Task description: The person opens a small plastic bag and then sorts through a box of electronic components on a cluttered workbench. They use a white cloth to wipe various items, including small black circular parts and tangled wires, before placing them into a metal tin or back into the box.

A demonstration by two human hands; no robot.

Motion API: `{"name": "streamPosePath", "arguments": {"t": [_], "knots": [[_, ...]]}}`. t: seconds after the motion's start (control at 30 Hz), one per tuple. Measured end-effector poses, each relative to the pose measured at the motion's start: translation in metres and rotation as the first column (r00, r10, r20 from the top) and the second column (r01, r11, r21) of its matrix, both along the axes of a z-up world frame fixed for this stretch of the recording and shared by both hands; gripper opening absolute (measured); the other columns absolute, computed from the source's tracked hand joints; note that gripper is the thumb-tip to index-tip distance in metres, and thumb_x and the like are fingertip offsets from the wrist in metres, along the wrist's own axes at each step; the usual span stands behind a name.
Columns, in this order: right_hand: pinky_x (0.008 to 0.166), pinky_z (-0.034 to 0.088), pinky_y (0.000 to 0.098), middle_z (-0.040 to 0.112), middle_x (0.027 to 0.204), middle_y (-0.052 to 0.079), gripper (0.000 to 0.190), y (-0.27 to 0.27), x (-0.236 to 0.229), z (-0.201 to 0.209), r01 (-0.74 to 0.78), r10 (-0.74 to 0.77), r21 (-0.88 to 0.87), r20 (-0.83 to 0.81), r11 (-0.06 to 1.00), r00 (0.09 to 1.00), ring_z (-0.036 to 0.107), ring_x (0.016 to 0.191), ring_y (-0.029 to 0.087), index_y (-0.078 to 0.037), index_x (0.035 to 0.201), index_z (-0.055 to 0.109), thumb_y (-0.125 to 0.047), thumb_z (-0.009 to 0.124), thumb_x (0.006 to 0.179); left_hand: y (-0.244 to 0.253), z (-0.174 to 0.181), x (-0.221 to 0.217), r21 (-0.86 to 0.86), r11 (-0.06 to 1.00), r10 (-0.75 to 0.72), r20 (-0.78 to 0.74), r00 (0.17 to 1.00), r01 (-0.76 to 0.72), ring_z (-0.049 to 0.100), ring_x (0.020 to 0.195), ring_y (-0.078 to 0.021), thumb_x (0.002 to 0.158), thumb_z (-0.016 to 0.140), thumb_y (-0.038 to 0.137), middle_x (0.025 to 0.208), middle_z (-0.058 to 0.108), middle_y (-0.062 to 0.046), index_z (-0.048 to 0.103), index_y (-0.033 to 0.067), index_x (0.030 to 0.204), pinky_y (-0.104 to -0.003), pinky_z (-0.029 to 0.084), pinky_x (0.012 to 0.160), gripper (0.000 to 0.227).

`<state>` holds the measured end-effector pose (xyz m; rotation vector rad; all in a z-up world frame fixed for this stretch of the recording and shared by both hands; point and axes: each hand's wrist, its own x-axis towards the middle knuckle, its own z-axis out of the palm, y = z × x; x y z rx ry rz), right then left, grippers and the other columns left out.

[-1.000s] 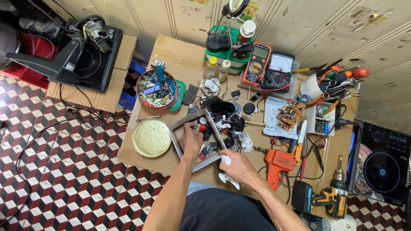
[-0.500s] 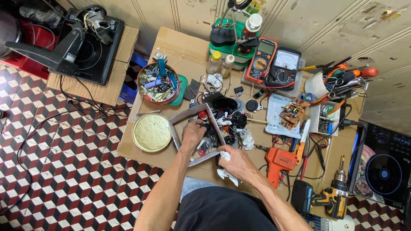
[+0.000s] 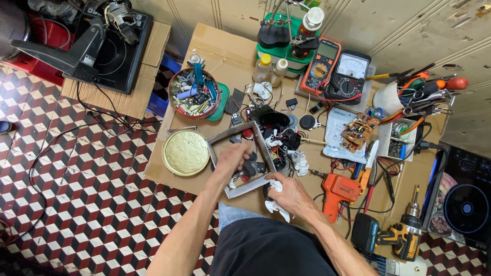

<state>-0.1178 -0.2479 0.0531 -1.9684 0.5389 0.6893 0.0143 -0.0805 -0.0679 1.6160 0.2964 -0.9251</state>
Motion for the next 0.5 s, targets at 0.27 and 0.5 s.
{"name": "streamPosePath", "arguments": {"t": [0.27, 0.5], "knots": [[0.063, 0.057, 0.0352, 0.069, 0.064, 0.01, 0.047, 0.0, 0.001, 0.005, -0.024, 0.024, -0.008, -0.05, 1.0, 0.998, 0.067, 0.058, 0.017, -0.013, 0.127, 0.068, -0.025, 0.063, 0.082, 0.012, -0.018, -0.016, 0.391, 0.801, -0.598, 0.485, 0.637, 0.453, 0.065, 0.114, -0.0358, 0.081, 0.067, 0.013, 0.123, 0.066, -0.018, 0.064, 0.0087, 0.123, -0.041, 0.051, 0.1, 0.042], [0.06, 0.054, 0.0373, 0.065, 0.063, 0.007, 0.047, -0.003, -0.001, -0.001, -0.051, 0.046, -0.052, -0.103, 0.997, 0.994, 0.062, 0.057, 0.017, -0.015, 0.128, 0.069, -0.026, 0.062, 0.082, -0.004, 0.028, -0.016, 0.569, 0.51, -0.86, 0.327, 0.392, 0.645, 0.056, 0.127, -0.0351, 0.071, 0.082, 0.016, 0.135, 0.059, -0.013, 0.059, 0.0168, 0.13, -0.049, 0.047, 0.101, 0.063]]}}
